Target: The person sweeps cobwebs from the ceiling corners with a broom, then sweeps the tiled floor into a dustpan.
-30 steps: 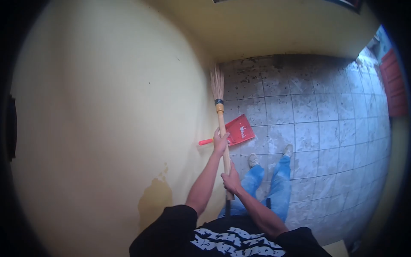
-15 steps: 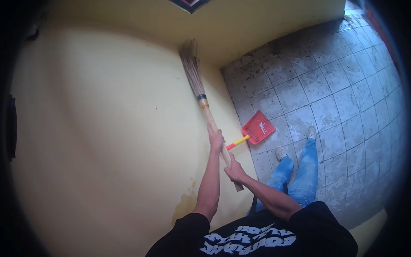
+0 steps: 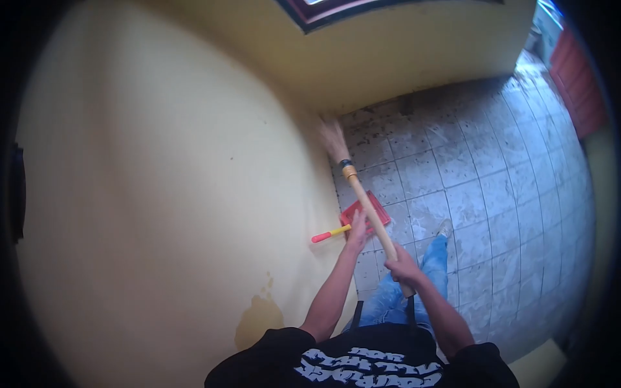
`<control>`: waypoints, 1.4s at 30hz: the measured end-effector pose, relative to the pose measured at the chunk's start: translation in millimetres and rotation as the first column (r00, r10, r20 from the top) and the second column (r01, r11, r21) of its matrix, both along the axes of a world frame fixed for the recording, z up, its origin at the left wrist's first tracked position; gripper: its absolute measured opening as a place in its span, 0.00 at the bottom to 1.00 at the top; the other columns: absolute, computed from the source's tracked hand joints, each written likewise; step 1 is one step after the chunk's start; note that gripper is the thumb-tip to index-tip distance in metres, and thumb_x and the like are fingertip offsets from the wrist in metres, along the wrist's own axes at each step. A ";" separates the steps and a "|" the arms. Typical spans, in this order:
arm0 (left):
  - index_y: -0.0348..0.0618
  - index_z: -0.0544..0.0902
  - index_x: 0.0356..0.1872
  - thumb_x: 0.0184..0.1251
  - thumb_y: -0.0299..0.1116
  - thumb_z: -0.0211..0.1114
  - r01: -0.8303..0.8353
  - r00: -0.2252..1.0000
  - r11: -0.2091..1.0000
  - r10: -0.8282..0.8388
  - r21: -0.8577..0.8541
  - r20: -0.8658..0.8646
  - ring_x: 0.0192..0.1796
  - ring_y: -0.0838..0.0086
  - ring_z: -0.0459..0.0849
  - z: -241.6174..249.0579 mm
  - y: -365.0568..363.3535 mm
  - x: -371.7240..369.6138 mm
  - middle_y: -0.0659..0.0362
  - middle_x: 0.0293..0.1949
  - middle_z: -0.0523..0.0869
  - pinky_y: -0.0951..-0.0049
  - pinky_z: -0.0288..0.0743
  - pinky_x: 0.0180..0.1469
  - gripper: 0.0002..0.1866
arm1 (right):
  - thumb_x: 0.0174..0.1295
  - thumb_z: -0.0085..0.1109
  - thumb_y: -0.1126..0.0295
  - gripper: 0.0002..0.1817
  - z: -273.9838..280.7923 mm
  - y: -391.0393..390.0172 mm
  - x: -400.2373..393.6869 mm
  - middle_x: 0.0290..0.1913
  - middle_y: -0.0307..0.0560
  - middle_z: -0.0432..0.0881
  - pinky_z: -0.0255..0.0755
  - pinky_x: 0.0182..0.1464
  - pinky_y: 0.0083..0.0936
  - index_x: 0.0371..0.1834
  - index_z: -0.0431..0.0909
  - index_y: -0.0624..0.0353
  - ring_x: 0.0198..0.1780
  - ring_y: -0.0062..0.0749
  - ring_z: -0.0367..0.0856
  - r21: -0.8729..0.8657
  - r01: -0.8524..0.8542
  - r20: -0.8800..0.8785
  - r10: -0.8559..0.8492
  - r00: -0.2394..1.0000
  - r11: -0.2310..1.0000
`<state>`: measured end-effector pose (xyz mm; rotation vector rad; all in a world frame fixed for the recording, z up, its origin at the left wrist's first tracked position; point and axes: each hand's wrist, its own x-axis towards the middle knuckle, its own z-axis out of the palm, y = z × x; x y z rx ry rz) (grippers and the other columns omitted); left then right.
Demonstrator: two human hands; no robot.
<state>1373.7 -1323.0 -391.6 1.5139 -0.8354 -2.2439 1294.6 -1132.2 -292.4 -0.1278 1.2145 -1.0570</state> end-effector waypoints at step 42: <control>0.43 0.66 0.57 0.78 0.38 0.61 -0.118 0.992 0.876 0.090 -0.467 -0.084 0.18 0.79 0.74 232.1 -22.3 29.7 0.61 0.28 0.75 0.74 0.72 0.17 0.18 | 0.67 0.58 0.73 0.50 205.0 -8.9 87.5 0.26 0.53 0.79 0.77 0.25 0.41 0.85 0.32 0.51 0.22 0.42 0.81 -0.125 -0.230 -0.409 0.161 0.898 0.965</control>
